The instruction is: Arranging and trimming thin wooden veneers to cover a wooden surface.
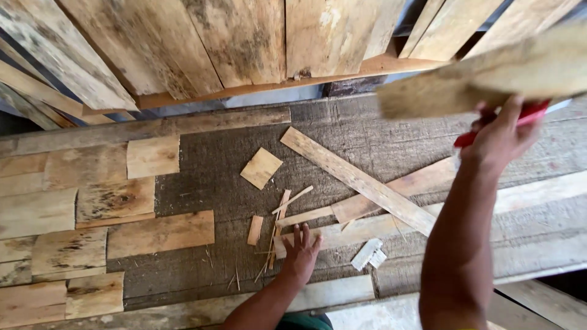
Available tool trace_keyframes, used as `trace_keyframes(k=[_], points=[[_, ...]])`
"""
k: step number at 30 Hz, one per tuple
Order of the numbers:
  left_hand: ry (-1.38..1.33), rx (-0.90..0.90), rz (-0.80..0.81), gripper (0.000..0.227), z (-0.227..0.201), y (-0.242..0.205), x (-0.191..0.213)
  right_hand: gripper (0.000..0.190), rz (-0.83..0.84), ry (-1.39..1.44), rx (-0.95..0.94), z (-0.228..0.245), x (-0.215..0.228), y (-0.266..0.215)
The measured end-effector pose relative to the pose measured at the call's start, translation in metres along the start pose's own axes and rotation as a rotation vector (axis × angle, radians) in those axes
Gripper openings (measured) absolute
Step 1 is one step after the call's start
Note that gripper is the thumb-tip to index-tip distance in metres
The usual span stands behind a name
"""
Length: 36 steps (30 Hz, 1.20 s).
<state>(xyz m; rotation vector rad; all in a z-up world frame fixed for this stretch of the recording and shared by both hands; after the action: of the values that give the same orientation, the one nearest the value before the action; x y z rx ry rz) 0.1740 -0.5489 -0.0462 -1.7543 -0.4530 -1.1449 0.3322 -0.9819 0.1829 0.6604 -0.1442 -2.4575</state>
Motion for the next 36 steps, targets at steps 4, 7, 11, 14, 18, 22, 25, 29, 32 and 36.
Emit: trace_keyframes(k=[4,7,11,14,18,22,25,29,32,36], points=[[0.014,-0.012,-0.015,0.073,0.006,-0.007,0.014,0.018,-0.162,0.106,-0.261,0.002,0.033,-0.104],[0.029,-0.066,0.054,0.088,0.010,-0.026,0.004,0.015,-0.242,0.215,-0.513,-0.031,0.075,-0.175],[-0.219,-0.144,-0.568,0.067,0.050,-0.034,-0.006,0.015,-0.236,0.412,-0.708,-0.067,0.093,-0.255],[-1.197,-0.138,-0.761,0.044,0.107,-0.045,-0.010,0.016,-0.215,0.465,-0.817,-0.082,0.094,-0.308],[-2.385,-0.021,-0.610,0.050,0.165,-0.105,0.028,0.017,-0.131,0.469,-0.933,-0.094,0.083,-0.375],[-2.169,0.157,-0.744,0.028,0.211,-0.148,0.006,0.017,-0.093,0.433,-1.044,-0.083,0.058,-0.442],[-2.059,0.172,-0.814,0.028,0.241,-0.169,-0.036,0.015,-0.078,0.381,-1.126,-0.082,0.052,-0.486],[-2.156,0.317,-0.753,0.028,0.270,-0.196,-0.088,0.014,-0.015,0.317,-1.176,-0.098,0.062,-0.519],[-2.184,0.384,-0.784,0.031,0.297,-0.215,-0.127,0.014,-0.024,0.275,-1.173,-0.100,0.063,-0.535],[-2.125,0.496,-0.861,0.038,0.333,-0.245,-0.169,0.013,-0.108,0.189,-1.173,-0.099,0.067,-0.551]])
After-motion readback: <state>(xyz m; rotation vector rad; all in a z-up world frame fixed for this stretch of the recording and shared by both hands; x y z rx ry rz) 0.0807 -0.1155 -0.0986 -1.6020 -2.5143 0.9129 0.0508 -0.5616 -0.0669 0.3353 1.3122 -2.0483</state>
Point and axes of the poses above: each hand's wrist, its own y-axis towards the middle knuckle, its own x-axis out of the back of the hand, z = x × y, the point moved 5 cm from there along y, towards the middle knuckle, and after that the axes turned 1 degree about -z, right-handed, at the moved point
